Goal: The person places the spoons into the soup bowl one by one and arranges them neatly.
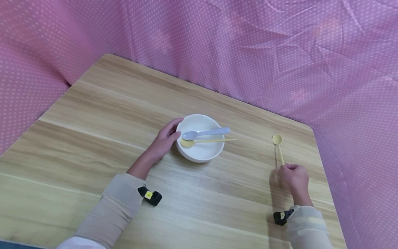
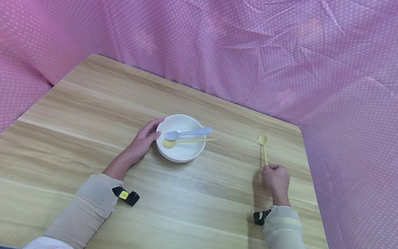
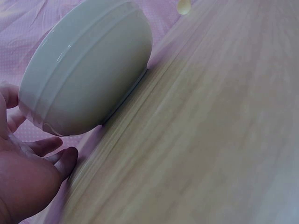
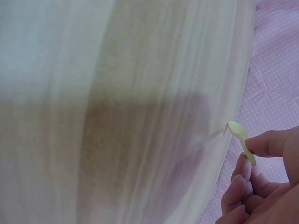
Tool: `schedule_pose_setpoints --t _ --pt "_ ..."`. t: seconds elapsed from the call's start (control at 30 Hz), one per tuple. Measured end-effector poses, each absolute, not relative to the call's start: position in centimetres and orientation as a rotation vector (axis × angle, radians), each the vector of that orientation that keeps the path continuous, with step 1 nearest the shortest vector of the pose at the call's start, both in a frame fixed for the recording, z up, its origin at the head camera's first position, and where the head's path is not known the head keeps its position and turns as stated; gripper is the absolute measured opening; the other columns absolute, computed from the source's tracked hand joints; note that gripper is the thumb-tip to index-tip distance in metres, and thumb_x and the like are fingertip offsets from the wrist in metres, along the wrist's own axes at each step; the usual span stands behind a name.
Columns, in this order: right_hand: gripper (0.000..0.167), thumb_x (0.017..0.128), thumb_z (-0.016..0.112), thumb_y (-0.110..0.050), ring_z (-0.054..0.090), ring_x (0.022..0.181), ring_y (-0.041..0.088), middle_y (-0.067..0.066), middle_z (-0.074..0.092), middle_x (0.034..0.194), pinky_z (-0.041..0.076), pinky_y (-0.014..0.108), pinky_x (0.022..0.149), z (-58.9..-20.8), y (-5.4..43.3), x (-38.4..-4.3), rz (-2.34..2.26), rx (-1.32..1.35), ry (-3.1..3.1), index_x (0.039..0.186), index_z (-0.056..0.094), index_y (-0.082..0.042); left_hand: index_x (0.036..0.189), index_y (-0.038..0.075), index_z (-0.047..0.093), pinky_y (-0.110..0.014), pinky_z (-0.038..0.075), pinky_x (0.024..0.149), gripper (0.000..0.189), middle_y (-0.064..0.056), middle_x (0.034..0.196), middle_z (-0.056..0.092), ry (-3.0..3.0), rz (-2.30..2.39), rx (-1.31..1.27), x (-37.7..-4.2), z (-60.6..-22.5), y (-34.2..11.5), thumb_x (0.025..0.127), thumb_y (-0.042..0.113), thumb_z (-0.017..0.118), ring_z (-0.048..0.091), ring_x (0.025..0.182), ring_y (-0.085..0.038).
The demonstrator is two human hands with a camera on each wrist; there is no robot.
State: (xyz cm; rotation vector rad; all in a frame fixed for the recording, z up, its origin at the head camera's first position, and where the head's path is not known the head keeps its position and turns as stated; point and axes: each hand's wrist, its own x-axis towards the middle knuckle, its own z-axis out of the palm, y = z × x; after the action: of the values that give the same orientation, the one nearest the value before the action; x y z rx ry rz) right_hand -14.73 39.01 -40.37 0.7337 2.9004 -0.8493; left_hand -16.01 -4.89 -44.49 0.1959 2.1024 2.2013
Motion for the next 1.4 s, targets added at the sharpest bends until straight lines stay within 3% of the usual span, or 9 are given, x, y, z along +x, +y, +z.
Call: schedule_pose_setpoints --t 0.4,0.67,1.0,1.4 --pt "0.033 0.086 0.056 -0.022 0.052 0.079 0.022 0.017 0.065 0.091 0.041 0.027 0.062 -39.5 39.2 -15.1 -0.819 0.768 2.95 0.103 0.066 0.005 0.145 0.014 0.034 -0.037 0.023 0.116 0.048 -0.006 0.15 0.033 2.105 2.205 0.197 -16.0 -44.7 -4.8 0.098 0.009 0.042 0.029 0.139 -0.019" --pt "0.031 0.086 0.056 -0.022 0.051 0.074 0.017 0.0 0.061 0.074 0.041 0.026 0.063 -38.9 39.6 -15.4 -0.844 0.801 2.952 0.102 0.066 0.004 0.146 0.017 0.034 -0.036 0.023 0.116 0.048 -0.003 0.151 0.032 2.106 2.188 0.181 -16.0 -44.8 -4.8 0.099 0.011 0.042 0.028 0.139 -0.017" --pt "0.033 0.087 0.055 -0.022 0.052 0.079 0.019 0.001 0.062 0.076 0.041 0.026 0.064 -38.3 40.2 -15.6 -0.834 0.84 2.963 0.105 0.066 0.003 0.145 0.017 0.034 -0.037 0.023 0.116 0.048 -0.005 0.15 0.033 2.11 2.193 0.194 -16.0 -44.7 -4.9 0.098 0.011 0.042 0.028 0.139 -0.018" --pt "0.028 0.085 0.054 -0.022 0.049 0.067 0.007 -0.013 0.054 0.064 0.042 0.019 0.056 -37.5 40.3 -15.9 -0.904 0.888 2.976 0.099 0.066 -0.001 0.146 0.017 0.034 -0.036 0.023 0.116 0.048 -0.003 0.15 0.032 2.101 2.184 0.193 -16.1 -44.8 -4.9 0.099 0.012 0.042 0.028 0.139 -0.017"
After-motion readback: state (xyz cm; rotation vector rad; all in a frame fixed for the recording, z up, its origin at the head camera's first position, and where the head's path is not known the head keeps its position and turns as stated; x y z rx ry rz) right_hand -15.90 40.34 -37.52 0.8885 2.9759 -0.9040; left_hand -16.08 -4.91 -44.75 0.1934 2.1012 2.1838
